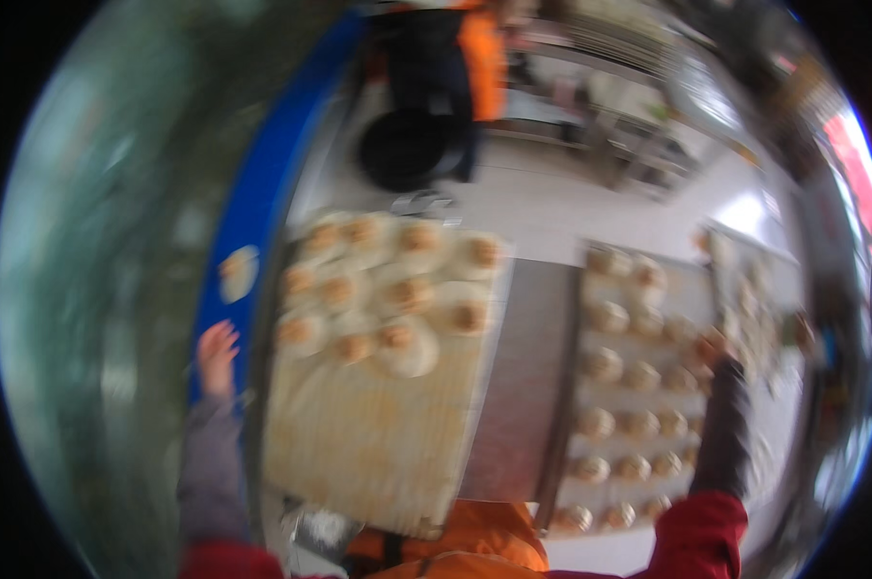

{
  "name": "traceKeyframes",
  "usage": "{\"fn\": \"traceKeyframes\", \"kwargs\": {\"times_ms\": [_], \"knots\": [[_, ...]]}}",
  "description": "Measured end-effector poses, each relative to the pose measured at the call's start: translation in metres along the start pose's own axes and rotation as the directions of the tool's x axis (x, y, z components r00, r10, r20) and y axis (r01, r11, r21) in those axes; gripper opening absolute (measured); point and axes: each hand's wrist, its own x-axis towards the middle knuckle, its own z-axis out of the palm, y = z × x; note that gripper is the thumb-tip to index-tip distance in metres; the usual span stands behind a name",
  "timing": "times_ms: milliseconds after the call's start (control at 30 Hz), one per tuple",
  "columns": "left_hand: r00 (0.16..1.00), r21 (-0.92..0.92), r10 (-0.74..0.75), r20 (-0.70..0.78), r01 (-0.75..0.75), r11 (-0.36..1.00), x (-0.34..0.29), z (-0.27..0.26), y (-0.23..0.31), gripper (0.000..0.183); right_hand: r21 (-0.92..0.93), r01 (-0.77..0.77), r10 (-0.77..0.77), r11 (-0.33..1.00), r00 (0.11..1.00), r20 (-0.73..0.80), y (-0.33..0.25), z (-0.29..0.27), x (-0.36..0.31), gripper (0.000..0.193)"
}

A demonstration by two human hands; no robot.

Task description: The person places filling onto dough discs on a conveyor belt and then folds and pleats them into buns, arranging the finished buns on a tray. The person repeats this process continuously while other workers perform similar tasks nearby.

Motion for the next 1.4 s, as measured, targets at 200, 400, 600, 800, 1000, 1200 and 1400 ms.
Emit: {"fn": "traceKeyframes", "kwargs": {"times_ms": [200, 400, 600, 800, 1000, 1200, 1400], "knots": [[0.909, 0.443, 0.132, -0.396, 0.063, 0.894, 0.076, -0.057, -0.088, 0.051, 0.113, 0.325, -0.278, 0.939, 0.911, -0.305, -0.034, 0.004, 0.029, 0.050], [0.936, 0.608, -0.005, -0.352, 0.233, 0.759, 0.110, -0.069, -0.115, 0.064, 0.478, 0.601, -0.592, 0.640, 0.783, -0.191, -0.240, 0.006, -0.073, 0.027], [0.935, 0.399, -0.352, 0.042, 0.307, 0.864, 0.087, -0.120, -0.121, 0.053, 0.505, 0.556, -0.600, 0.661, 0.795, -0.090, -0.422, 0.036, -0.171, 0.024], [0.988, 0.719, 0.122, 0.097, -0.154, 0.678, 0.005, -0.149, -0.094, 0.053, 0.421, 0.619, -0.695, 0.663, 0.718, 0.040, -0.507, 0.065, -0.229, 0.022], [0.980, 0.419, -0.143, 0.138, 0.073, 0.905, -0.056, -0.175, -0.105, 0.058, 0.490, 0.524, -0.632, 0.697, 0.772, 0.073, -0.532, 0.098, -0.247, 0.021], [0.809, -0.513, -0.509, 0.295, 0.584, 0.630, -0.114, -0.202, -0.098, 0.038, 0.222, 0.633, -0.645, 0.742, 0.764, -0.023, -0.581, 0.106, -0.299, 0.028], [0.773, -0.749, -0.472, 0.424, 0.593, 0.297, -0.146, -0.148, -0.051, 0.047, -0.084, 0.496, -0.485, 0.864, 0.866, 0.123, -0.616, 0.114, -0.352, 0.056]]}}
